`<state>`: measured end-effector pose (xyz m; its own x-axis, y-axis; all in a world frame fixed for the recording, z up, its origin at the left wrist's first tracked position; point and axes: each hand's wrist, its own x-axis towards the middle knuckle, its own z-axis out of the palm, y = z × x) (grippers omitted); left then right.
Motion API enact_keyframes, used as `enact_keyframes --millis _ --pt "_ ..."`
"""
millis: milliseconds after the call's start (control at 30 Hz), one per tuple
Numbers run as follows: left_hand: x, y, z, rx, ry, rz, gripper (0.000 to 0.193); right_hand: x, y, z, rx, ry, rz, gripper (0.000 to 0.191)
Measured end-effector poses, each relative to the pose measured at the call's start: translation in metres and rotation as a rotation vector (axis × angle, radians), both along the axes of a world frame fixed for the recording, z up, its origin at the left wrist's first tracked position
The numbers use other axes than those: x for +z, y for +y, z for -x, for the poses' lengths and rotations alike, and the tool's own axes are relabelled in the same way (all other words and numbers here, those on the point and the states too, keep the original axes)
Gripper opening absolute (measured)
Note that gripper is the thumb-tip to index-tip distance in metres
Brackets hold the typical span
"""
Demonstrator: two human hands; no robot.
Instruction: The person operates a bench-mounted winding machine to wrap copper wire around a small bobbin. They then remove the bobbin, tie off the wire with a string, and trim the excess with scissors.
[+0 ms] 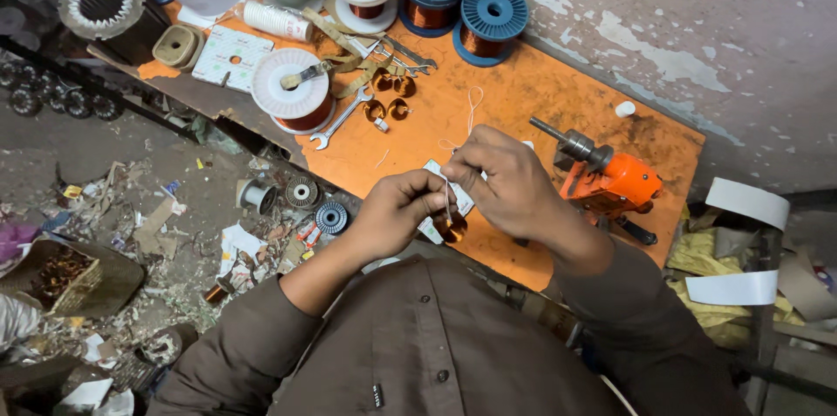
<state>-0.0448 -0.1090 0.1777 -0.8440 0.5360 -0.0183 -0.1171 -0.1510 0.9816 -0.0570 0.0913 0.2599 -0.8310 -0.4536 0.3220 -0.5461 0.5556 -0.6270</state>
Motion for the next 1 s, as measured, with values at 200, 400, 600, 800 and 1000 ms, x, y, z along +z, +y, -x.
enact_keyframes --millis 200,400,600,800,1000 --pt "-0.008 0.002 0.001 -0.059 -0.179 -0.212 0.014 -0.003 0.006 0.003 -0.091 -0.019 0.032 0.022" --pt "-0.005 0.008 -0.001 -0.069 -0.171 -0.105 0.012 -0.002 0.001 0.002 -0.092 -0.03 0.047 0.02" --pt "-0.001 0.013 -0.006 -0.042 -0.188 -0.13 0.015 0.009 -0.007 -0.009 -0.194 0.448 -0.042 0.024" --pt "0.006 0.017 -0.012 0.098 -0.093 -0.156 0.016 -0.004 0.003 -0.053 -0.339 0.103 0.224 0.012" --pt "0.031 0.014 -0.018 0.202 0.252 0.176 0.013 -0.048 -0.003 -0.066 -0.292 -0.011 0.243 0.029"
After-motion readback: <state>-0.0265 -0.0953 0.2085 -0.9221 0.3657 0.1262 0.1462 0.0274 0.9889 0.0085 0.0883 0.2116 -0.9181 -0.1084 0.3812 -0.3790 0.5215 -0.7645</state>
